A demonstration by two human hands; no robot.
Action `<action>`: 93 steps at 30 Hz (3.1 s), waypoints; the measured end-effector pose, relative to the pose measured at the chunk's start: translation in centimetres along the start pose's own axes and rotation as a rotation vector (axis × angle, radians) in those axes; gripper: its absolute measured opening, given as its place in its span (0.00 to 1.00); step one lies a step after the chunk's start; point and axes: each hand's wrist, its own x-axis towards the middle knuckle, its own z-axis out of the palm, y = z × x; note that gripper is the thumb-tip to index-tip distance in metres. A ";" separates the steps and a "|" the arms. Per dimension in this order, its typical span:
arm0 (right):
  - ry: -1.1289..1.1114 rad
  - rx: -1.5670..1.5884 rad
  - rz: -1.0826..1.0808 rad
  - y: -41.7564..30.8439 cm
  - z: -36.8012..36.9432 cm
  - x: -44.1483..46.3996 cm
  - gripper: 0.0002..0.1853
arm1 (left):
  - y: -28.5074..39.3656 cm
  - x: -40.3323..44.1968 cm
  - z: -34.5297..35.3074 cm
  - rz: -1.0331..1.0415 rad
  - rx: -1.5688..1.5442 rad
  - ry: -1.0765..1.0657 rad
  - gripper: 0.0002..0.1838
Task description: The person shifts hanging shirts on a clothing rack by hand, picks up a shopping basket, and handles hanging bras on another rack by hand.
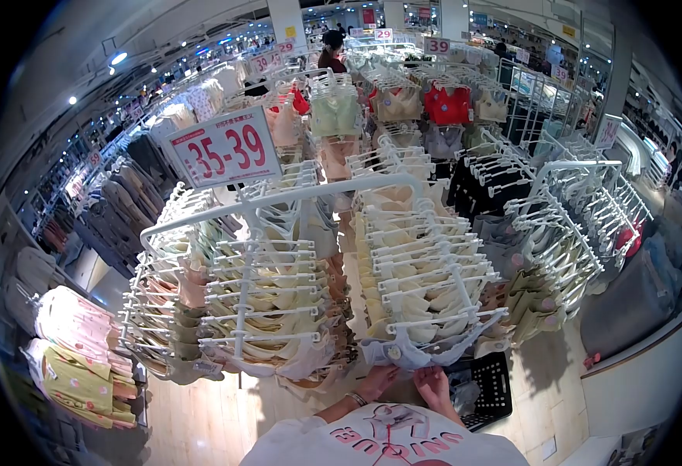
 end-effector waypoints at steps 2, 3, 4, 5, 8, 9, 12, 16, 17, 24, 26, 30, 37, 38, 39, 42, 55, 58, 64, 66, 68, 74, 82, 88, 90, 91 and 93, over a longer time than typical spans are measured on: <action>-0.014 0.008 0.001 0.0 -1.0 0.2 0.15 | -0.5 0.0 -0.2 0.043 0.023 -0.020 0.11; -0.010 -0.015 -0.006 0.0 -1.4 0.2 0.14 | -0.9 0.2 -0.7 0.050 0.050 -0.061 0.11; -0.005 -0.038 -0.013 0.0 -1.7 0.2 0.13 | -1.2 0.5 -1.3 0.057 0.076 -0.102 0.12; 0.000 -0.061 -0.021 0.0 -2.1 0.3 0.12 | -1.5 0.8 -1.8 0.063 0.103 -0.143 0.13; 0.115 -0.069 -0.009 -0.2 -3.3 0.6 0.05 | -1.1 -0.2 0.4 0.087 0.101 -0.063 0.03; 0.134 -0.071 -0.019 0.0 -2.8 0.4 0.03 | -1.4 0.0 0.3 0.088 0.121 -0.069 0.03; 0.175 -0.078 -0.042 0.3 -1.3 -0.2 0.05 | -2.1 0.8 -0.2 0.074 0.144 -0.075 0.03; 0.165 -0.085 -0.045 0.2 -1.9 0.1 0.06 | -3.0 2.2 -2.0 -0.018 0.105 -0.109 0.10; 0.159 -0.086 -0.045 0.2 -2.0 0.1 0.06 | -3.5 2.8 -3.0 -0.049 0.100 -0.132 0.15; 0.196 -0.124 -0.046 0.2 -1.4 0.2 0.07 | -3.0 2.0 -1.8 -0.047 0.144 -0.092 0.13; 0.201 -0.142 -0.068 0.4 -1.0 0.2 0.07 | -2.0 1.0 -0.5 -0.063 0.138 -0.064 0.12; 0.206 -0.148 -0.067 0.3 -1.1 0.3 0.06 | -1.6 0.4 0.3 -0.044 0.108 -0.060 0.11; 0.263 -0.146 -0.062 0.3 -1.9 0.7 0.03 | -1.2 -0.3 1.2 -0.007 0.094 -0.024 0.08; 0.260 -0.143 -0.064 0.2 -2.3 0.7 0.03 | -1.0 -0.5 1.3 -0.003 0.099 -0.024 0.09; 0.280 -0.143 -0.066 0.2 -2.2 0.7 0.03 | -0.7 -0.7 1.6 0.002 0.105 -0.028 0.09; 0.326 -0.136 -0.057 0.1 -1.8 0.7 0.02 | -0.1 -1.2 2.2 0.014 0.119 -0.030 0.11; 0.321 -0.143 -0.057 0.2 -1.2 0.2 0.03 | -1.1 -0.1 0.8 0.000 0.145 0.004 0.10; 0.334 -0.148 -0.062 0.2 -1.4 0.2 0.03 | -1.4 -0.1 0.7 -0.007 0.139 0.028 0.09; 0.279 -0.216 -0.063 -0.3 -2.5 0.1 0.02 | -3.1 2.0 -2.4 0.077 0.345 -0.059 0.09; 0.280 -0.234 -0.085 -0.4 -2.1 -0.2 0.05 | -3.5 2.2 -2.7 0.115 0.393 -0.076 0.09; 0.340 -0.238 -0.120 -0.6 -0.7 -0.5 0.12 | -1.4 0.1 0.3 0.137 0.376 -0.045 0.09; 0.249 -0.114 -0.107 -1.4 -2.6 -0.2 0.14 | -0.8 -0.4 0.6 0.045 0.260 -0.056 0.10; 0.367 -0.106 -0.242 -2.6 -1.4 0.4 0.10 | -0.9 -0.1 -0.4 0.148 0.489 -0.131 0.10; 0.431 -0.100 -0.250 -4.3 -1.6 0.4 0.09 | -0.1 -1.3 2.1 0.017 0.251 -0.015 0.04; 0.386 -0.092 -0.228 -4.6 -1.9 0.4 0.08 | -0.2 -1.1 2.1 -0.002 0.200 -0.011 0.03; 0.337 -0.086 -0.206 -4.9 -3.3 0.5 0.07 | -0.2 -1.1 2.1 -0.006 0.199 -0.014 0.03; 0.311 -0.080 -0.190 -5.2 -4.3 0.7 0.07 | -0.3 -1.0 2.2 -0.006 0.201 -0.017 0.03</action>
